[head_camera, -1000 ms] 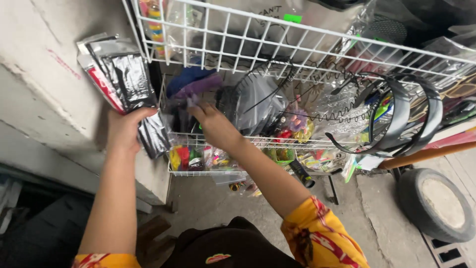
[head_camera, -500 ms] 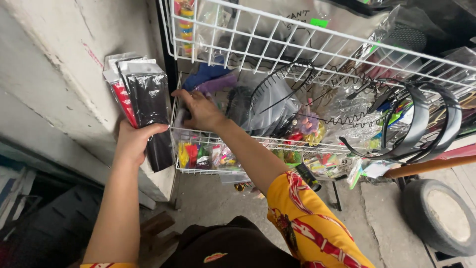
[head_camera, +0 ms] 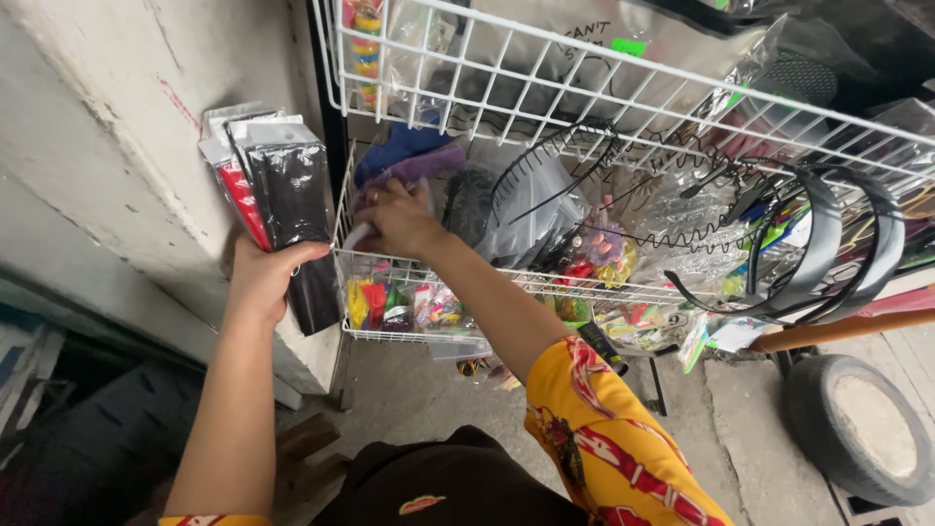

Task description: The person picks up various packaged items, including colorful plastic cases and small pouches, from a blue shelf and places them into a white wire basket. They then move to a different shelf to pick up a small pink item and a bottle of liquid before returning to the first shelf to pick up a small cloth item.

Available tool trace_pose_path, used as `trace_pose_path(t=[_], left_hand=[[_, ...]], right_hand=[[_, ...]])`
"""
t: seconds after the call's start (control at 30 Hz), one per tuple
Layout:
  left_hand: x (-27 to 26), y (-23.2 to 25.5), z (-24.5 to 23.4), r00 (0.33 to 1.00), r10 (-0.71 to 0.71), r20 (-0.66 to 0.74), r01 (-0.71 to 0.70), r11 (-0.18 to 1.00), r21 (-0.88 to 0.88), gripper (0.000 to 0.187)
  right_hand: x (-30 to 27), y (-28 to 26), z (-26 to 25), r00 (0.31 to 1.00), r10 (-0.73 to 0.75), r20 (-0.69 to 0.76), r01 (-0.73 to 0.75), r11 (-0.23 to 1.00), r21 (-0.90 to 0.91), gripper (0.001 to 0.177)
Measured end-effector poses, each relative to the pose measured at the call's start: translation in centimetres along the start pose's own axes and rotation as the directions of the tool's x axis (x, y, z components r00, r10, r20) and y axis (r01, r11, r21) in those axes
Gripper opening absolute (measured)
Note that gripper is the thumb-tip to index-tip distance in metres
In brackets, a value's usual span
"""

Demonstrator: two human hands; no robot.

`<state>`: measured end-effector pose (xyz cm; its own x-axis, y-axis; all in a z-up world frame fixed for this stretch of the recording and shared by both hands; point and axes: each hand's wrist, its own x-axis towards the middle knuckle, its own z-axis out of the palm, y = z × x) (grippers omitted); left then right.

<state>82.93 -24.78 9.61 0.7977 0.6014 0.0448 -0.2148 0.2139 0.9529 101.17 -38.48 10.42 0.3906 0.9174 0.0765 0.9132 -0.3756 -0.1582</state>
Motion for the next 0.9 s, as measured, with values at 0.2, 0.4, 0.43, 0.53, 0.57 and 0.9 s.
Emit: trace_pose_path(t=[0.2,0.4,0.43,0.53,0.57,0.9], left_hand=[[0.0,0.4,0.7,1.0,0.012,-0.007,-0.012,1.0,-0.023,0.036],[1.2,0.6,5.9,0.967,0.249,-0.046,-0.253,0.95,-0.185,0.035],[1.5,0.8,6.6,0.967,0.25,-0.043,-0.254,0.95,-0.184,0.035],[2.5,1.6,8.7,0.958,0.284,-0.029,-0.285,0.958,-0.035,0.023],[2.8,1.9,9.3,0.933,0.358,-0.031,-0.356,0.933,0.046,0.02],[7.8,-5.7,10.8,0.814,0.57,-0.11,-0.511,0.794,0.33,0.049]], right_hand=[[-1.5,5.6,-0.7,0.999,-0.016,0.044,0.016,1.0,0.01,0.037],[-5.0,3.7,-4.1,0.997,-0.049,0.057,0.048,0.999,0.017,0.036],[-5.1,3.5,-4.3,0.997,-0.047,0.054,0.046,0.999,0.018,0.036],[-5.0,3.8,-4.3,0.993,0.03,0.116,-0.032,0.999,0.017,0.03],[-4.8,4.4,-3.6,0.992,0.071,0.107,-0.076,0.996,0.046,0.029],[-2.8,5.4,-0.6,0.916,0.385,-0.112,-0.334,0.888,0.316,0.062]])
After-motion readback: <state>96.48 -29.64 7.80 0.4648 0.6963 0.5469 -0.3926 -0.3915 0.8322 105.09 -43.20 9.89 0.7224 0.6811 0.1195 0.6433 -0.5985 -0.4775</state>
